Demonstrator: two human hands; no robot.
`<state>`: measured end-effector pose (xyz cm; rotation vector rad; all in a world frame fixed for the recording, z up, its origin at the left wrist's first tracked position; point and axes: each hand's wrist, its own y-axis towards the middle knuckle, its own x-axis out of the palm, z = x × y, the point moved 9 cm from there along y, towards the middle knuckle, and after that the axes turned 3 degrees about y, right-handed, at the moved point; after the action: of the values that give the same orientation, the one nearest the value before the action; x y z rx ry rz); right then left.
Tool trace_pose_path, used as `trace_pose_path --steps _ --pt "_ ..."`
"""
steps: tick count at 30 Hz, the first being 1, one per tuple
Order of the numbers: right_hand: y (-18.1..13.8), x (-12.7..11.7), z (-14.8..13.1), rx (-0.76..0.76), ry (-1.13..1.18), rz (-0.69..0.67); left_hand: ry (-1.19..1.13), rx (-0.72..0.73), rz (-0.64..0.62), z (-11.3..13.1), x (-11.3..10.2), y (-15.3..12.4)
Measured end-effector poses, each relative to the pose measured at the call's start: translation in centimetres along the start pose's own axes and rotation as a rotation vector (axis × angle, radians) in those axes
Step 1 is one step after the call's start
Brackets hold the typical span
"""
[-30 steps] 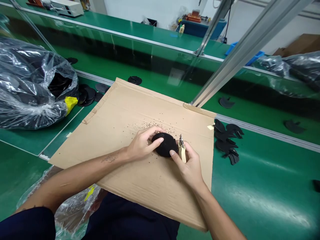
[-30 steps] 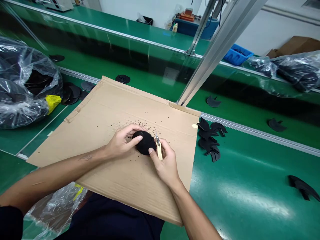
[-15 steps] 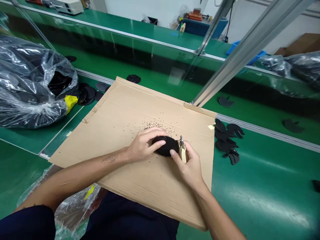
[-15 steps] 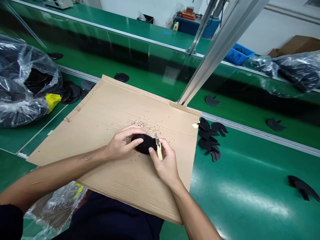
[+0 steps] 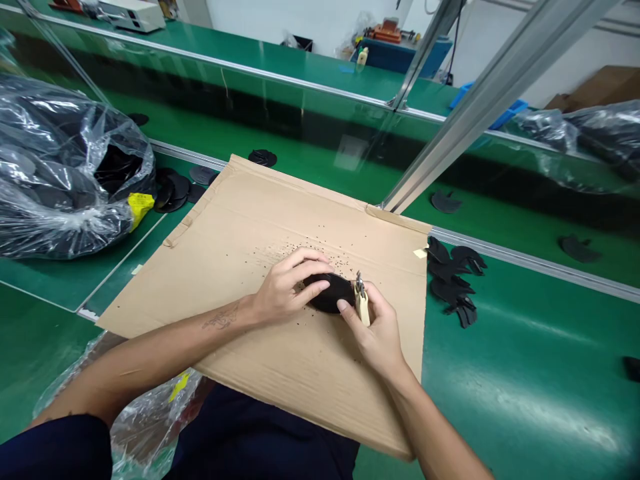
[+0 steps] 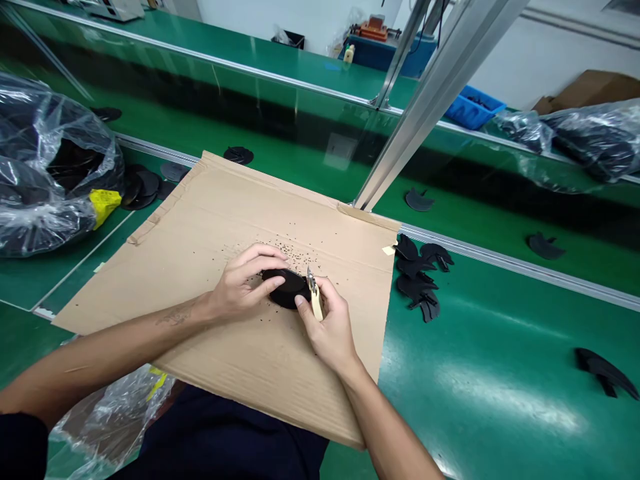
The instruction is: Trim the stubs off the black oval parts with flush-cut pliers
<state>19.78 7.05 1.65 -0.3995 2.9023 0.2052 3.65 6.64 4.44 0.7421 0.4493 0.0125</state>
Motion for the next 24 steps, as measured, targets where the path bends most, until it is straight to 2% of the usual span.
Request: trace_pose_path --steps 2,8,11,18,20,24 --pt "0.0 0.0 -0.2 -0.021 -0.012 0.004 -0.029 -0.029 -0.015 -0.2 0.2 -0.1" --pt "-0.2 -0.2 -1.0 -0.121 -0.117 0.032 -0.251 -0.231 -0.11 -1.8 1.3 -0.6" --pt "-0.3 -0.4 -1.4 -0.185 -0.182 0.053 -0.238 -0.159 -0.121 -1.2 1.2 -0.3" --pt "-0.6 -0.5 -2.5 -0.3 -0.21 0.087 -0.136 0.133 -0.098 1.5 0.9 -0.1" --pt "-0.7 -0.3 -2.8 -0.336 -0.234 0.071 -0.155 0.126 -0.103 1.6 1.0 -0.2" --pt "-1.0 -0.2 -3.0 -0.404 -0.255 0.069 -0.213 -0.02 -0.12 0.6 1.2 -0.1"
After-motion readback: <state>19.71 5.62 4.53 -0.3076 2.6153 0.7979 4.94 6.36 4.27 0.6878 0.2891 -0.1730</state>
